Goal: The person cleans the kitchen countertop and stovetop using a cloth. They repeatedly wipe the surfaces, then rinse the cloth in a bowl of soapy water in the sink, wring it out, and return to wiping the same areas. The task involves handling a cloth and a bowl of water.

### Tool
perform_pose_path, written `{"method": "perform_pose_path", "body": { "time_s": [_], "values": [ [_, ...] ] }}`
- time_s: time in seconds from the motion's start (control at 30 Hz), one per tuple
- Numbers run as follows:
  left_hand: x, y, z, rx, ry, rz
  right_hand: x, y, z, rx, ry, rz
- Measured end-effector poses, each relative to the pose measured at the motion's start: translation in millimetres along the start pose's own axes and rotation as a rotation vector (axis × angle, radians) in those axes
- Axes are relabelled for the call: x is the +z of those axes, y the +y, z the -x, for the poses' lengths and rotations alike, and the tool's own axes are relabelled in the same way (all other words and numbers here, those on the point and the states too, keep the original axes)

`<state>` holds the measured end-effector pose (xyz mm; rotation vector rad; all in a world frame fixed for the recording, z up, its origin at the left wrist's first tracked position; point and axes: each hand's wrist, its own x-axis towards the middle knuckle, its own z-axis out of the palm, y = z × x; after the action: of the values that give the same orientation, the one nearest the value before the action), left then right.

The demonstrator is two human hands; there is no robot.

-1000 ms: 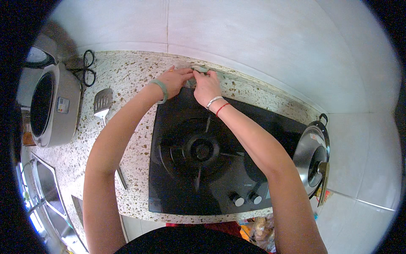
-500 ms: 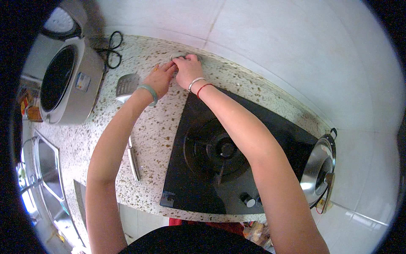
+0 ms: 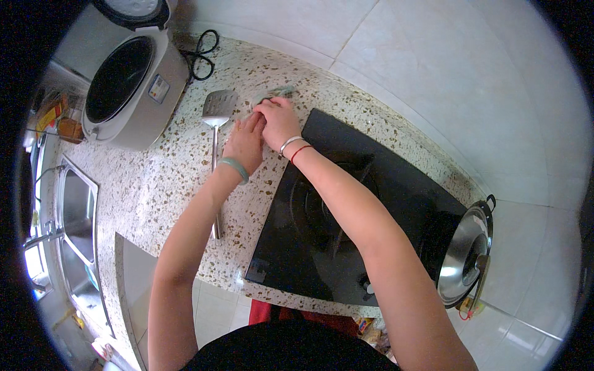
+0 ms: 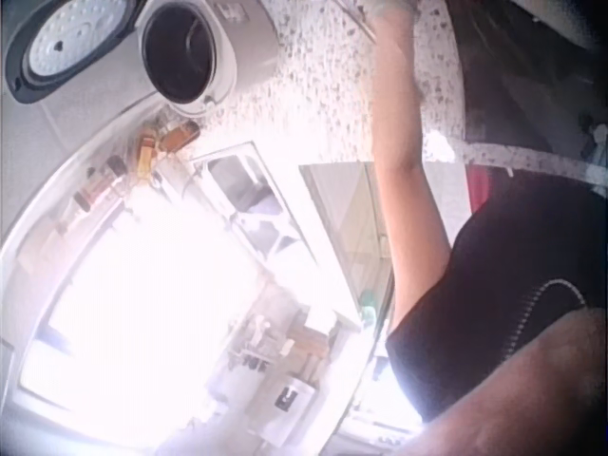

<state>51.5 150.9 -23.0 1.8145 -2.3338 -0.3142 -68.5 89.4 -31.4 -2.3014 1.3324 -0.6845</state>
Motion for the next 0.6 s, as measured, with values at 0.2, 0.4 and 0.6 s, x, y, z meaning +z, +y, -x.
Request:
{"method": "perform_pose_path", "body": {
  "time_s": [0.2, 0.4, 0.6],
  "values": [
    [3, 11, 44, -0.075, 0.008, 0.054, 6, -31, 31, 0.026, -0.011, -0.067],
    [5, 18, 82, -0.107, 0.071, 0.173, 11, -49, 57, 0.001, -0.002, -0.014],
    [4, 28, 120, -0.156, -0.002, 0.274, 16, -75, 87, 0.047, -0.009, -0.008]
  ]
}}
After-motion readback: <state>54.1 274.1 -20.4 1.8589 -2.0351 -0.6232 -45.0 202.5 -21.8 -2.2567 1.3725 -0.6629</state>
